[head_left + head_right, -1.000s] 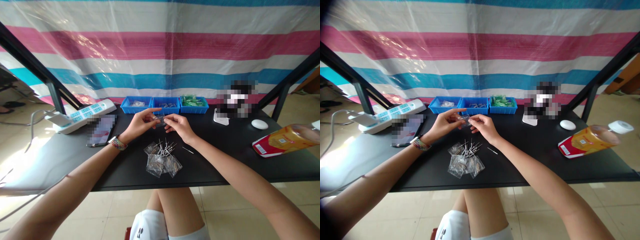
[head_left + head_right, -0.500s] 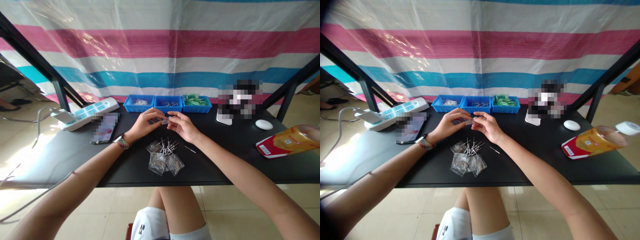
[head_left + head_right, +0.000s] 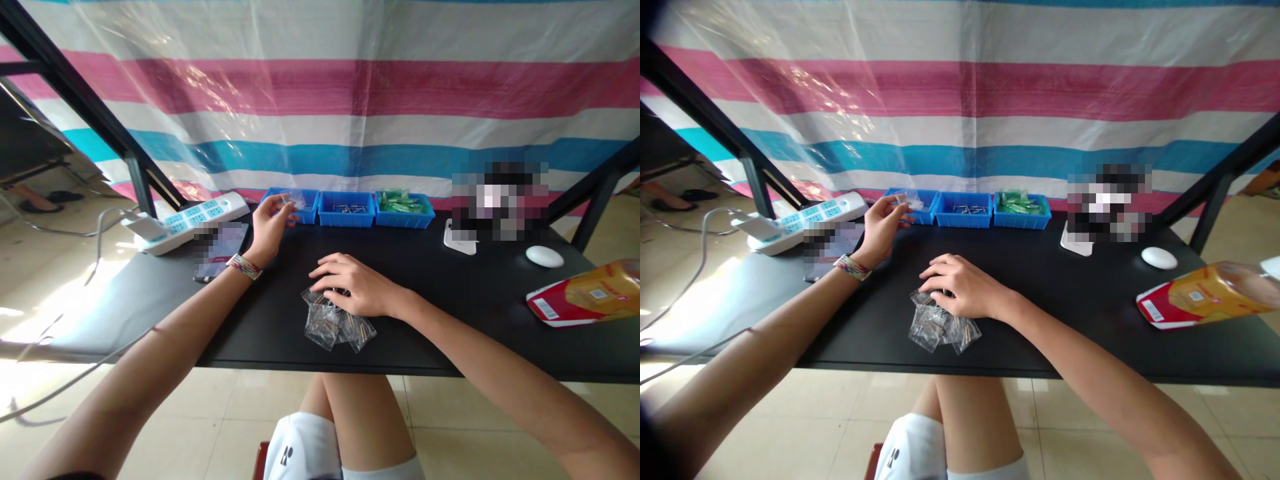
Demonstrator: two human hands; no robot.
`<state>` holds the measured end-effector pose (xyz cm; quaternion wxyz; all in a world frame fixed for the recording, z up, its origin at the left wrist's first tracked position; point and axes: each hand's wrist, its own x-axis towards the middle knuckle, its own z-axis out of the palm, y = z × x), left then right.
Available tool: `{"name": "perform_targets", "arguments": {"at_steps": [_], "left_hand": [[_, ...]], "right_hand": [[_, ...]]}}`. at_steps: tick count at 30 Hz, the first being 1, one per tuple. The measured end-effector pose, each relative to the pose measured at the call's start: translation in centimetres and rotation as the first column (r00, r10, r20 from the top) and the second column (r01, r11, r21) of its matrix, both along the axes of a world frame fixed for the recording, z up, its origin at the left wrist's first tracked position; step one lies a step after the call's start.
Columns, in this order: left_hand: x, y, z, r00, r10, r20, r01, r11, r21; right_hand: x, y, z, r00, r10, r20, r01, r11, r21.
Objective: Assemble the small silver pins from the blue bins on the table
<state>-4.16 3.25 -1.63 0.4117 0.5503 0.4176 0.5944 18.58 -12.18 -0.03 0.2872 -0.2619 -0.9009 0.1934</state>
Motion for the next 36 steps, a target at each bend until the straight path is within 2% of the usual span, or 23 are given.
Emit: {"name": "perform_targets", "arguments": {"at_steps": [3, 6, 14, 17, 20, 24, 28, 31, 36], "left_hand": [[-0.4, 0.7, -0.4, 0.999, 0.031, 0.033, -0.030, 0.999, -0.032], [-0.6, 0.8, -0.6, 0.999, 0.007, 0.045, -0.005, 0.999, -0.045], [-0.3, 0.0, -0.4, 0.996, -0.054, 0.068, 0.056, 0.998, -0.023], [-0.2, -0.3, 0.0, 0.997, -0.039, 0.069, 0.042, 0.998, -0.044], [0.0, -0.7, 0.5, 0.997, -0.008, 0.076, 0.015, 0.997, -0.080], [0.1, -1.1, 1.0, 0.997, 0.001, 0.071, 0.006, 0.995, -0.096], [0.3, -1.4, 1.3, 0.993, -0.029, 0.117, 0.046, 0.988, -0.144], [0.3, -1.4, 1.7, 0.973, -0.065, 0.221, 0.111, 0.972, -0.206], [-0.1, -1.1, 2.4, 0.903, -0.162, 0.397, 0.296, 0.906, -0.302]], "right_hand": [[-0.2, -0.2, -0.4, 0.996, -0.002, 0.090, -0.002, 0.999, 0.049], [-0.2, -0.2, -0.4, 0.997, -0.025, 0.076, 0.021, 0.999, 0.046], [-0.5, 0.2, -0.4, 0.994, -0.048, -0.099, 0.041, 0.997, -0.067], [-0.4, 0.5, -0.6, 0.965, -0.082, -0.248, 0.031, 0.979, -0.201], [-0.2, 0.9, -0.7, 0.899, -0.173, -0.402, -0.011, 0.909, -0.416], [0.3, 1.8, -0.7, 0.749, -0.343, -0.567, -0.111, 0.779, -0.617], [0.6, 2.4, -0.8, 0.608, -0.455, -0.651, -0.240, 0.676, -0.697], [0.7, 2.5, -0.9, 0.571, -0.501, -0.650, -0.288, 0.619, -0.731], [0.7, 2.5, -0.7, 0.532, -0.540, -0.653, -0.343, 0.567, -0.749]]}}
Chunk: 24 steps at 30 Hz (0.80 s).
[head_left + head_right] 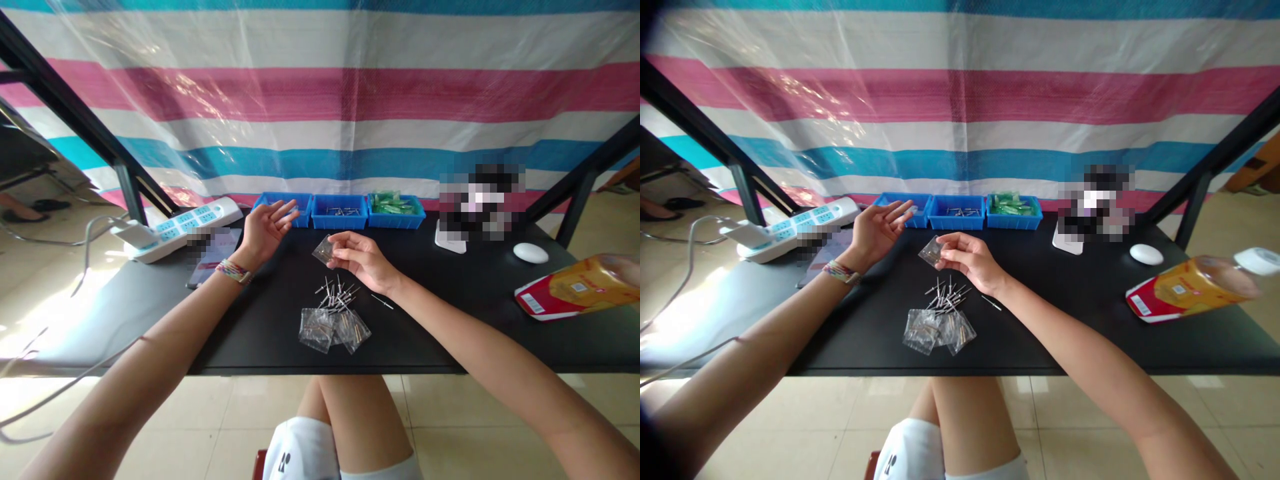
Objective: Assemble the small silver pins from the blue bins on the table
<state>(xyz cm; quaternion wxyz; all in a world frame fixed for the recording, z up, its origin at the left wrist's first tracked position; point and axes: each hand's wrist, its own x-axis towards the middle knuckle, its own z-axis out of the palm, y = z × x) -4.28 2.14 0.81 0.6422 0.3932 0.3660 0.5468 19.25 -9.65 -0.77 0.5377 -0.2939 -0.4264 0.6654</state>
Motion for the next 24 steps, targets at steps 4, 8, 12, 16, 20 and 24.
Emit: {"name": "perform_targets", "arguments": {"at_steps": [4, 8, 12, 16, 20, 24], "left_hand": [[-0.3, 0.1, -0.1, 0.997, -0.048, -0.057, 0.053, 0.994, 0.095], [0.5, -1.5, -0.2, 0.910, 0.006, -0.414, 0.188, 0.884, 0.427], [2.0, -4.2, 0.1, 0.741, 0.153, -0.654, 0.458, 0.596, 0.659], [3.0, -5.5, 0.1, 0.693, 0.208, -0.690, 0.532, 0.498, 0.684], [3.0, -5.2, -0.4, 0.690, 0.201, -0.696, 0.472, 0.605, 0.642], [2.9, -5.1, -0.7, 0.730, 0.116, -0.673, 0.442, 0.670, 0.596]], "right_hand": [[0.1, 0.3, -0.1, 0.997, -0.039, -0.062, 0.036, 0.998, -0.048], [0.5, 1.0, -0.7, 0.987, -0.148, -0.059, 0.143, 0.987, -0.076], [0.8, 1.6, -1.2, 0.957, -0.287, -0.031, 0.285, 0.957, -0.059], [0.7, 1.5, -1.0, 0.960, -0.280, -0.003, 0.280, 0.960, -0.016], [0.6, 1.1, -0.6, 0.985, -0.172, 0.029, 0.172, 0.985, -0.019], [0.3, 1.0, -0.7, 0.991, -0.132, 0.025, 0.133, 0.991, -0.015]]}}
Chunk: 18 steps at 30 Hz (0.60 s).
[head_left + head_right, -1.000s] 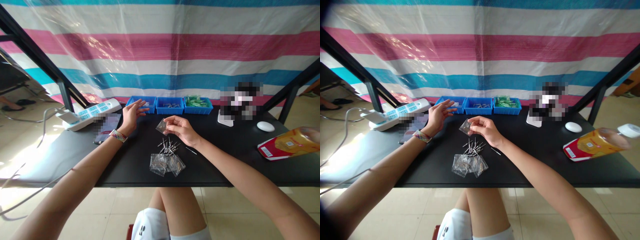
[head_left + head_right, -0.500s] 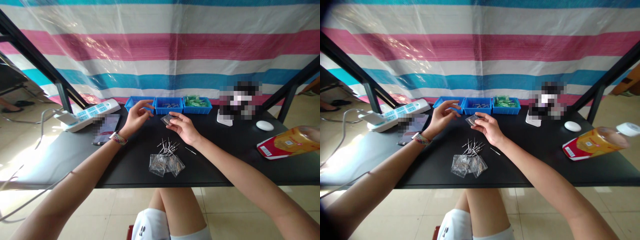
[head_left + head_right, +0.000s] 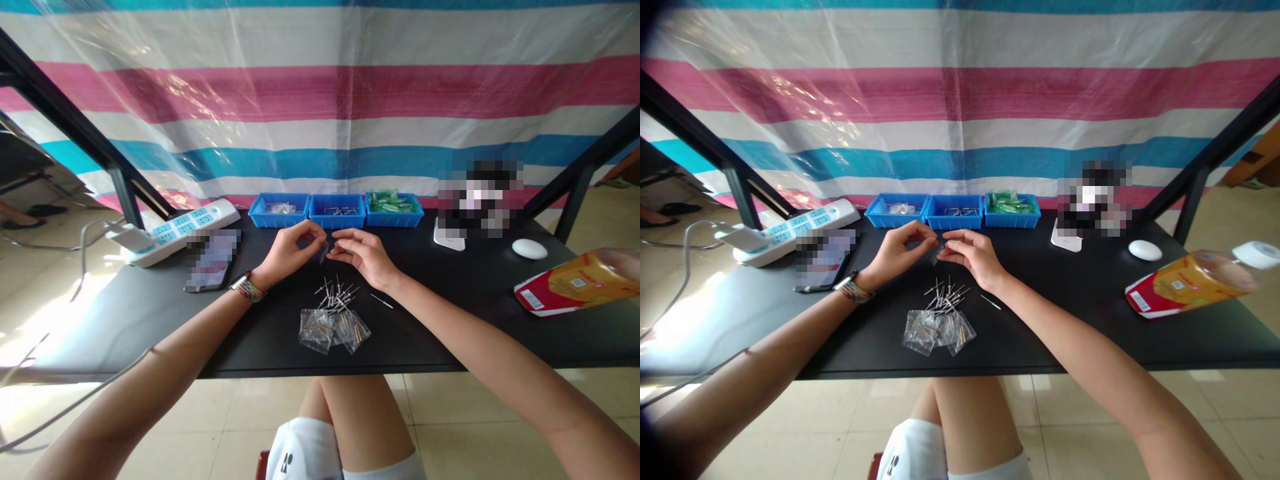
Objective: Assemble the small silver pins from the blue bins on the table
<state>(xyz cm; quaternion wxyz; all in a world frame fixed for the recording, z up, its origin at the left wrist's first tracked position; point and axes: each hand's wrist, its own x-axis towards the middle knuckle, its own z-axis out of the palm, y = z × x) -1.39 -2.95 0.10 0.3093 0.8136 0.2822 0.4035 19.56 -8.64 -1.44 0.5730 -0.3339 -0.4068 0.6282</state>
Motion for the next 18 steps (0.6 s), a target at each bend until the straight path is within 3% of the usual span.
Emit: {"name": "perform_targets", "arguments": {"at_steps": [5, 10, 18], "left_hand": [[-0.2, 0.0, 0.4, 0.974, -0.150, -0.167, 0.167, 0.981, 0.097], [-0.7, 0.6, 0.5, 0.873, -0.175, -0.456, 0.296, 0.933, 0.207], [-1.0, 1.4, 0.0, 0.860, -0.205, -0.466, 0.323, 0.928, 0.186]], "right_hand": [[0.1, 0.1, -0.2, 0.992, -0.075, 0.105, 0.073, 0.997, 0.024], [0.4, 0.2, 0.0, 0.960, -0.176, 0.217, 0.158, 0.982, 0.099], [0.3, 0.2, 0.0, 0.952, -0.173, 0.252, 0.150, 0.983, 0.107]]}}
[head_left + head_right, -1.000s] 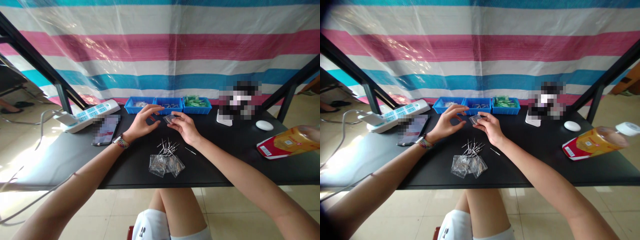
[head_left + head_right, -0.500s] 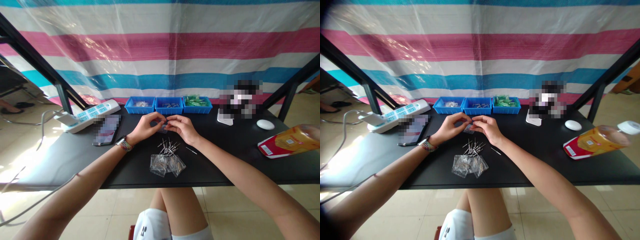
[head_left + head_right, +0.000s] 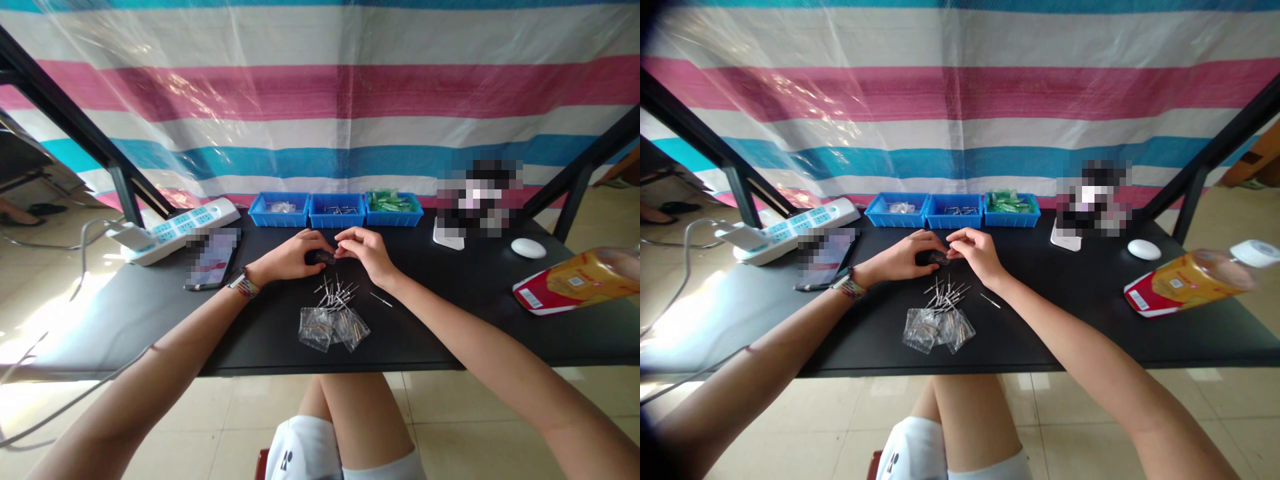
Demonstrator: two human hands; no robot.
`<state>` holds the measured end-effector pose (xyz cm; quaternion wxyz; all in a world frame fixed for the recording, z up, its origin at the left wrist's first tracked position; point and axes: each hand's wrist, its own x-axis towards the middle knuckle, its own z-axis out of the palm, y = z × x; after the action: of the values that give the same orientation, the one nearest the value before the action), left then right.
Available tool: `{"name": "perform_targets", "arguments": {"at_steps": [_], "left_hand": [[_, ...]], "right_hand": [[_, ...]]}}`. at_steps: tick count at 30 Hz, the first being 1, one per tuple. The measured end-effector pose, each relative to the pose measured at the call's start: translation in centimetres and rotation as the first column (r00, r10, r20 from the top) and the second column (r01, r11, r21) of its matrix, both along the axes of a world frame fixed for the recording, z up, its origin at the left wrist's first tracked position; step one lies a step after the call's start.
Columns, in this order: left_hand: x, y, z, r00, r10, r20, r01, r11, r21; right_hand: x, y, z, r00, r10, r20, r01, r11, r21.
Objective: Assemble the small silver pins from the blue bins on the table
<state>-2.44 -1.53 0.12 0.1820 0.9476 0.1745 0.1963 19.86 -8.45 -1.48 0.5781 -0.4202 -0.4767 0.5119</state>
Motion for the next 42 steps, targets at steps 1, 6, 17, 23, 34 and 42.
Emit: {"name": "perform_targets", "arguments": {"at_steps": [1, 6, 17, 23, 34, 42], "left_hand": [[0.0, 0.0, 0.0, 1.000, 0.007, 0.009, -0.007, 1.000, 0.002], [0.3, -0.2, -0.2, 0.984, 0.114, 0.134, -0.100, 0.989, -0.109], [2.0, -1.3, -0.6, 0.826, 0.393, 0.404, 0.008, 0.709, -0.705], [2.0, -1.3, -0.7, 0.827, 0.398, 0.397, -0.014, 0.722, -0.692], [1.2, -1.3, -0.6, 0.873, 0.258, 0.414, -0.134, 0.943, -0.305], [1.1, -1.7, -0.1, 0.951, 0.081, 0.297, -0.143, 0.971, 0.193]], "right_hand": [[0.0, 0.0, 0.0, 1.000, -0.001, 0.006, 0.001, 1.000, 0.004], [0.2, 0.4, -0.7, 0.996, -0.038, 0.075, 0.035, 0.998, 0.049], [0.1, -0.8, -0.3, 0.752, -0.275, 0.599, -0.140, 0.821, 0.553], [0.2, -1.1, -0.3, 0.677, -0.315, 0.665, -0.200, 0.791, 0.579], [0.3, 0.1, -0.5, 0.935, -0.194, 0.296, 0.098, 0.945, 0.311], [-0.1, 0.4, -0.4, 0.997, 0.071, -0.011, -0.070, 0.996, 0.054]]}}
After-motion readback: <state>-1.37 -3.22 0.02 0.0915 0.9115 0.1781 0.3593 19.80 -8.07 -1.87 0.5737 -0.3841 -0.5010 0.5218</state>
